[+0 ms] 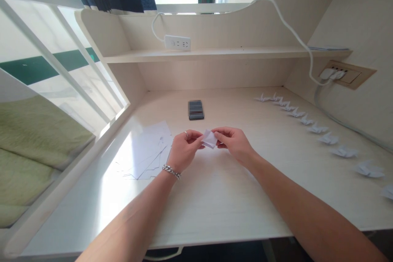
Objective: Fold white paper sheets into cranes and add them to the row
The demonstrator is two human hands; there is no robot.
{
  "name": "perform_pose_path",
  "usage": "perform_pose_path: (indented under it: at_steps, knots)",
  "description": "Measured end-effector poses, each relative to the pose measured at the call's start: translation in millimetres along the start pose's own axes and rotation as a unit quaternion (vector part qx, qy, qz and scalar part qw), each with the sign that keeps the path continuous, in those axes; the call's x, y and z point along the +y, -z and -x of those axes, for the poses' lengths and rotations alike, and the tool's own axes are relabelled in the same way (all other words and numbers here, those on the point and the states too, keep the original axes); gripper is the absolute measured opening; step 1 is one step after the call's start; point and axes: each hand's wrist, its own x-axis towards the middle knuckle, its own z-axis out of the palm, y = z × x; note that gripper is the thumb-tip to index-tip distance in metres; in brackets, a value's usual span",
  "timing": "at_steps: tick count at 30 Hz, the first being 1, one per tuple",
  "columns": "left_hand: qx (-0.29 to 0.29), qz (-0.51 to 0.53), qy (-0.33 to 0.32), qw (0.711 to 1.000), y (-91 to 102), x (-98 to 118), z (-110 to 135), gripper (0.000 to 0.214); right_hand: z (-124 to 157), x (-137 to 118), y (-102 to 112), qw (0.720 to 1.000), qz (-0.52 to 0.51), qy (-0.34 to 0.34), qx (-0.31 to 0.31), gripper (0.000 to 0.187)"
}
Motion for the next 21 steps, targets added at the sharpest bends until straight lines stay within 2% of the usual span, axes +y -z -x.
perform_pose_path:
  at_steps: [2,5,7,9,12,16,21]
  knots:
    - [-0.007,-0.018,-0.030,0.999,0.0,-2.0,0.4,0.022,-0.1,0.5,-0.9,1.000,-0.012,0.004,-0.005,0.033]
    - [-0.035,-0.039,-0.068,0.996,-1.1,-3.9,1.7,0.046,-0.1,0.9,-1.9,0.999,-0.032,0.014,-0.008,0.034]
    - [-0.057,-0.052,-0.075,0.994,-1.9,-4.2,2.7,0.051,-0.1,0.8,-2.0,0.999,-0.045,0.018,-0.011,0.034]
    - [-0.060,-0.067,-0.078,0.993,-2.0,-4.3,3.2,0.042,0.0,0.5,-1.9,0.998,-0.062,0.013,-0.020,0.035]
    - [-0.035,-0.064,-0.081,0.994,-1.3,-4.7,3.2,0.028,1.1,-0.3,-1.5,0.994,-0.097,-0.005,-0.041,0.035]
    - [-0.001,-0.071,-0.090,0.993,-1.0,-4.1,3.5,0.023,3.9,-1.8,-1.1,0.991,-0.102,-0.020,-0.080,0.032]
    - [0.017,-0.091,-0.084,0.992,-3.3,-4.2,4.9,0.019,5.3,-3.4,-0.9,0.994,-0.070,-0.023,-0.079,0.031]
